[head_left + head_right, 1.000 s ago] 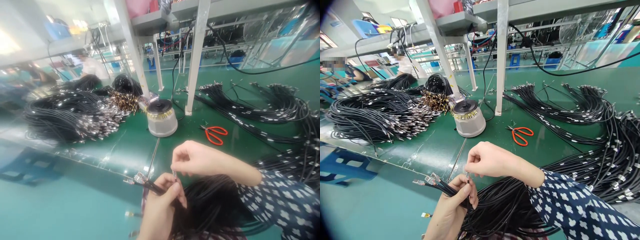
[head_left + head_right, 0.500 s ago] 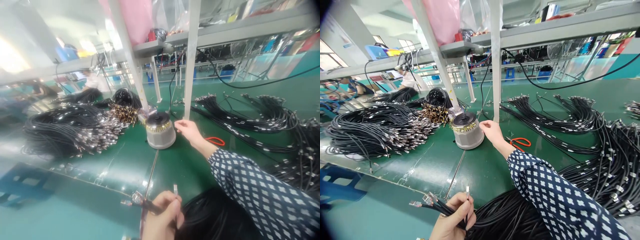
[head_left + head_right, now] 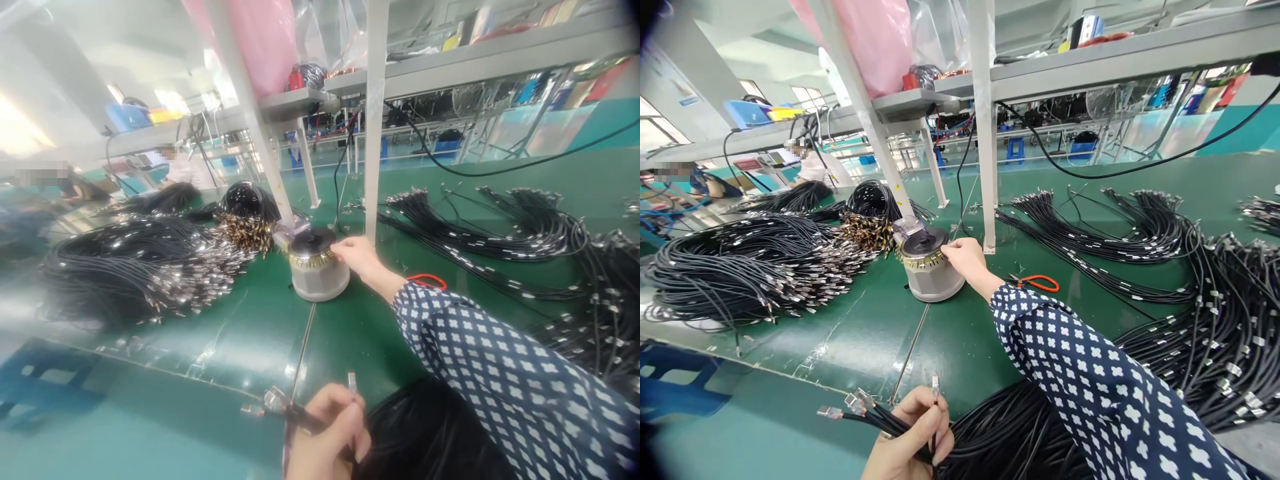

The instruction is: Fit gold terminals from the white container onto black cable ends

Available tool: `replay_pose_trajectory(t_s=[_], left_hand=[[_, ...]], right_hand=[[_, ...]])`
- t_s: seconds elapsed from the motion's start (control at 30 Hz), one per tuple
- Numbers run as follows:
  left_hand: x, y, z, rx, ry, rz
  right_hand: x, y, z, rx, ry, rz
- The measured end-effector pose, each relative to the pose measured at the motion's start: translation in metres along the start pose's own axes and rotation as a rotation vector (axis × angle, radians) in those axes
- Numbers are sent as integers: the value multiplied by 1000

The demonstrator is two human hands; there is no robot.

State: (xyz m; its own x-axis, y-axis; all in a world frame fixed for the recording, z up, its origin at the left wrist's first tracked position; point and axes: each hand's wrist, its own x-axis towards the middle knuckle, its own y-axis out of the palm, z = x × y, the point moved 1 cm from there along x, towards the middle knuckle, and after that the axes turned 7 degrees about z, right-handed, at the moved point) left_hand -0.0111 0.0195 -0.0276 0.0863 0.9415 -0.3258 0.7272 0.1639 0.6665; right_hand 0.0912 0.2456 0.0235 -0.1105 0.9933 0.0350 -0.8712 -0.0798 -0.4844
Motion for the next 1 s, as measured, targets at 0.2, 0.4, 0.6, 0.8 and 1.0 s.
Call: replay_pose_trajectory(t_s=[0.2, 0.4, 0.6, 0.8, 1.0], left_hand=[[0, -3, 1, 6, 1, 22], [-1, -1, 1, 14, 12, 29], [-3, 1, 1, 38, 42, 16], [-4, 0, 2, 58, 33, 2], [-7, -1, 3, 26, 27, 5]], right_hand=[[-16, -8, 13, -188, -225, -150], [-13, -10, 10, -129, -177, -167], [-6, -2, -1, -91, -118, -141], [-17, 0, 14, -120, -248, -122], [-76, -14, 22, -38, -384, 185]])
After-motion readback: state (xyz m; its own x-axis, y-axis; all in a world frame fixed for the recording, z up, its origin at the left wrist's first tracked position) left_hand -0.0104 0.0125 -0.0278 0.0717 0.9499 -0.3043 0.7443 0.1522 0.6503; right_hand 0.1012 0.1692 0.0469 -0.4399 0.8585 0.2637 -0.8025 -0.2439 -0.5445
